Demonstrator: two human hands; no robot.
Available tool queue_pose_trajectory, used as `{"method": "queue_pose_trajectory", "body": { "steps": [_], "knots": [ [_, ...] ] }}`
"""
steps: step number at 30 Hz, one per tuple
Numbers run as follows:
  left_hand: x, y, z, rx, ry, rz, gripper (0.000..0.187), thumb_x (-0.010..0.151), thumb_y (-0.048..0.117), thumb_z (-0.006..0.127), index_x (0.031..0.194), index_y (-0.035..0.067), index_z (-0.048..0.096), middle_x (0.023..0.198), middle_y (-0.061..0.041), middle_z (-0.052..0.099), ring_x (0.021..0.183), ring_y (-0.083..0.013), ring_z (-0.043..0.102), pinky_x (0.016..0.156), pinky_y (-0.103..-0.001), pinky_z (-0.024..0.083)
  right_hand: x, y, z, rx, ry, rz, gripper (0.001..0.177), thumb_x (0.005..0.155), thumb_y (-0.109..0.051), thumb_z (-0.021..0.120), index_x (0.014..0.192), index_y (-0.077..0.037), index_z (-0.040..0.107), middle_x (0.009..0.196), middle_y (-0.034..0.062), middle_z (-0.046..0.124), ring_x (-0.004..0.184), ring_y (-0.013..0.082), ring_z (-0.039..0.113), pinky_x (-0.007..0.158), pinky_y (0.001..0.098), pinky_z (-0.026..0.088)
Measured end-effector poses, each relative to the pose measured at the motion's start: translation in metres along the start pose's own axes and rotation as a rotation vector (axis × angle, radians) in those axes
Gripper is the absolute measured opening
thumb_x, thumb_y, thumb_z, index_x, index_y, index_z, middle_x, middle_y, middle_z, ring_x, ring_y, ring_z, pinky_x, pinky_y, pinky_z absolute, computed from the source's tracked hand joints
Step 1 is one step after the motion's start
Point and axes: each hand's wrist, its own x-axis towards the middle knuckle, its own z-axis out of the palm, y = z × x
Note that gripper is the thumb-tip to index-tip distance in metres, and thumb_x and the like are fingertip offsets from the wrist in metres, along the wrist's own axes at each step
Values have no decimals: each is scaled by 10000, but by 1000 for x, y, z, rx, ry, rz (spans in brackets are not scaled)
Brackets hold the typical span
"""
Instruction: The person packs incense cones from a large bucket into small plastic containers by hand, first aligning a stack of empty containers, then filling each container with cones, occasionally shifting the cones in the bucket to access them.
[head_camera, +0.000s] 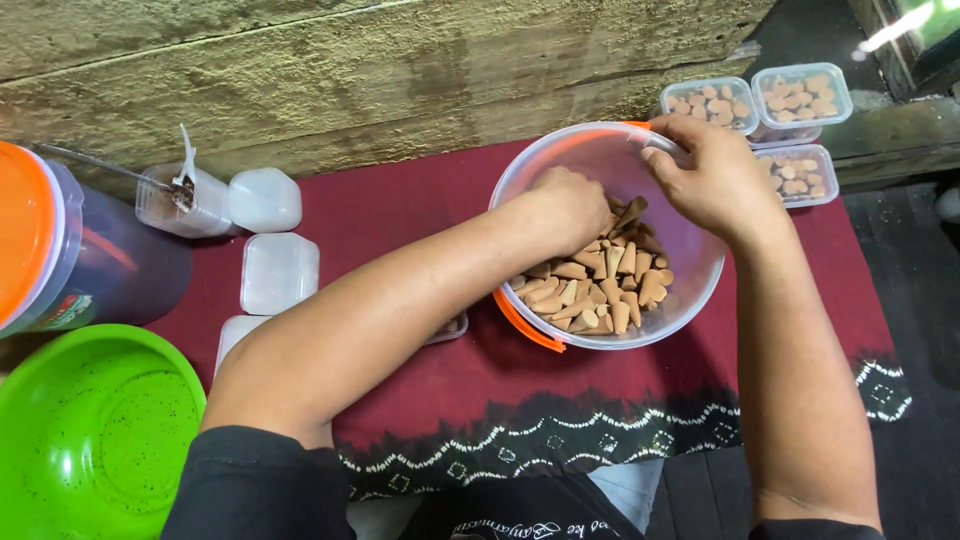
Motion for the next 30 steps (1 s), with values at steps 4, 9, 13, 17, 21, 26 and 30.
{"method": "queue_pose_trajectory", "body": {
  "steps": [4, 9, 13, 17, 21, 26, 30],
  "knots": [
    [-8, 1, -15, -57, -24, -5, 159, 862, 218, 671, 910, 151, 807, 828, -72, 763, 835, -338, 745, 655, -571, 581, 2, 2, 1, -10, -1, -10, 347, 981, -201, 647, 1316, -150, 722, 1153, 177, 740, 1145, 432, 658, 916, 566, 515],
    [-77, -7, -59, -180, 302, 37, 198, 869, 33, 586, 803, 68, 769, 740, -152, 742, 728, -354, 768, 591, -499, 619, 5, 7, 3, -45, 9, -35, 332, 998, -192, 654, 1313, -118, 728, 1146, 203, 739, 1131, 456, 660, 909, 581, 517],
    [-143, -23, -109, -476, 399, 18, 132, 899, 64, 637, 909, 23, 762, 796, -152, 738, 764, -366, 759, 688, -477, 621, 4, 12, 3, -71, 8, -91, 344, 986, -216, 641, 1316, -157, 716, 1134, 170, 738, 1101, 442, 667, 917, 579, 505],
    [-166, -31, -94, -711, 709, -3, 166, 896, 163, 736, 964, 48, 637, 866, -178, 654, 841, -440, 698, 702, -525, 567, -3, -9, -4, -151, 214, -421, 409, 960, -68, 715, 1365, -22, 678, 1220, 230, 658, 1153, 465, 634, 972, 575, 482],
    [-157, -13, -72, -858, 980, -24, 155, 930, 222, 690, 934, 85, 618, 853, -146, 637, 797, -380, 706, 694, -455, 576, -35, -50, -18, -210, 271, -630, 388, 965, 13, 701, 1349, 47, 651, 1249, 303, 598, 1182, 544, 571, 1048, 617, 429],
    [-164, 6, -68, -813, 937, -57, 125, 932, 287, 686, 969, 187, 621, 857, -35, 619, 819, -278, 720, 692, -403, 594, -76, -67, 3, -67, 172, -528, 448, 909, -124, 732, 1344, -54, 652, 1119, 206, 691, 1045, 439, 667, 816, 514, 543],
    [-154, 7, -55, -876, 916, -36, 93, 984, 293, 626, 1001, 202, 637, 854, -27, 626, 848, -293, 718, 711, -388, 600, -82, -57, 13, -94, 238, -436, 288, 965, -237, 700, 1242, -161, 723, 978, 74, 746, 920, 309, 727, 711, 415, 579]
  ]
}}
